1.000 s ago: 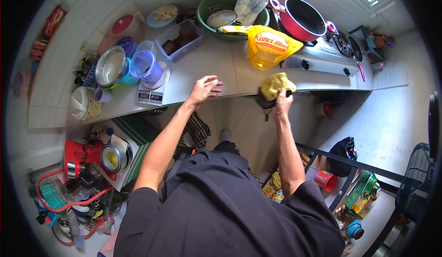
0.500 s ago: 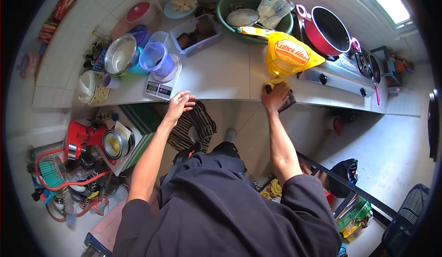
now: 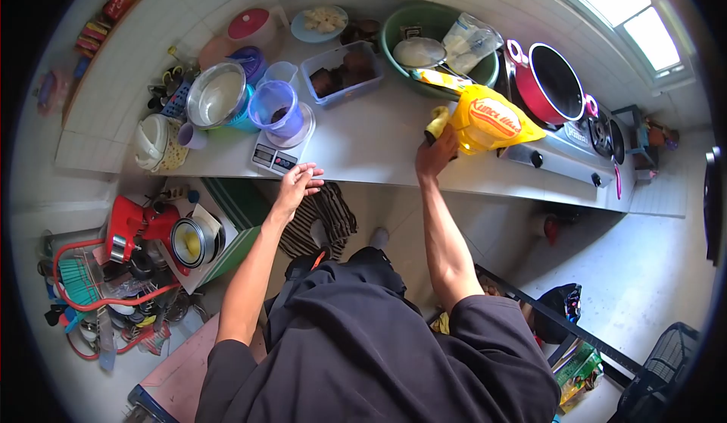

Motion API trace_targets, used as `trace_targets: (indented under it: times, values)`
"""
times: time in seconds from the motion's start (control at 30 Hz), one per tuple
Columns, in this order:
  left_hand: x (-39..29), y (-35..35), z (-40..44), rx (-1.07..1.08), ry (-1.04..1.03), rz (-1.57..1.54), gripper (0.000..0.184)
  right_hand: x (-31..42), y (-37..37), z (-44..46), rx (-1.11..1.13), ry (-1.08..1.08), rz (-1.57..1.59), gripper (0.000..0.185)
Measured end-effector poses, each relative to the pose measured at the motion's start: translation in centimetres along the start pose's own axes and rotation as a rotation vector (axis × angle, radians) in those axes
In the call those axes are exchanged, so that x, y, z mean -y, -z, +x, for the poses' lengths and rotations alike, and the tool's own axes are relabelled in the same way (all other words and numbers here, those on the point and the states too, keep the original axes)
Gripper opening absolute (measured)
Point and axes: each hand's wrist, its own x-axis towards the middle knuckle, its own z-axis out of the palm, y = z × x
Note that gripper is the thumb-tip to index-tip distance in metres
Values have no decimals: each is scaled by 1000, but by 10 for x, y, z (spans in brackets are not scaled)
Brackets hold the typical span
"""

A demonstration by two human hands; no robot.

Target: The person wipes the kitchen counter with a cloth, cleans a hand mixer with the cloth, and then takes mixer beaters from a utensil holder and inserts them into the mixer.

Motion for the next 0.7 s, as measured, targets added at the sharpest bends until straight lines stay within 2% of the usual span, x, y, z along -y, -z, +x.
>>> trace_targets:
  times: [0.07, 0.17, 0.2, 0.3, 0.5, 0.6, 0.63, 0.67, 0.7]
  values:
    - [2, 6, -6, -12, 3, -2, 42, 5, -2, 15, -2, 58, -89, 72]
    - [0, 12, -16, -17, 10, 29, 42, -18, -38, 12, 216, 37, -195, 74]
    - [1, 15, -16, -18, 6, 63, 42, -21, -46, 10, 146, 97, -215, 72]
    - [-2, 29, -18, -32, 6, 119, 41, -21, -63, 3, 135, 72, -226, 68]
    - [-4, 35, -7, -26, 14, 90, 40, 33, -48, -66, 444, 124, 0, 57]
    - [-4, 31, 1, 9, -5, 124, 40, 28, -31, -53, 496, -69, 200, 64]
    - [-5, 29, 3, 16, -12, 132, 40, 36, -11, -36, 487, -237, 47, 61]
    - [-4, 27, 2, 10, -16, 129, 40, -1, -30, -42, 142, -129, -29, 59]
    - [-5, 25, 1, 3, -19, 127, 40, 2, -11, -22, 62, -130, -22, 60]
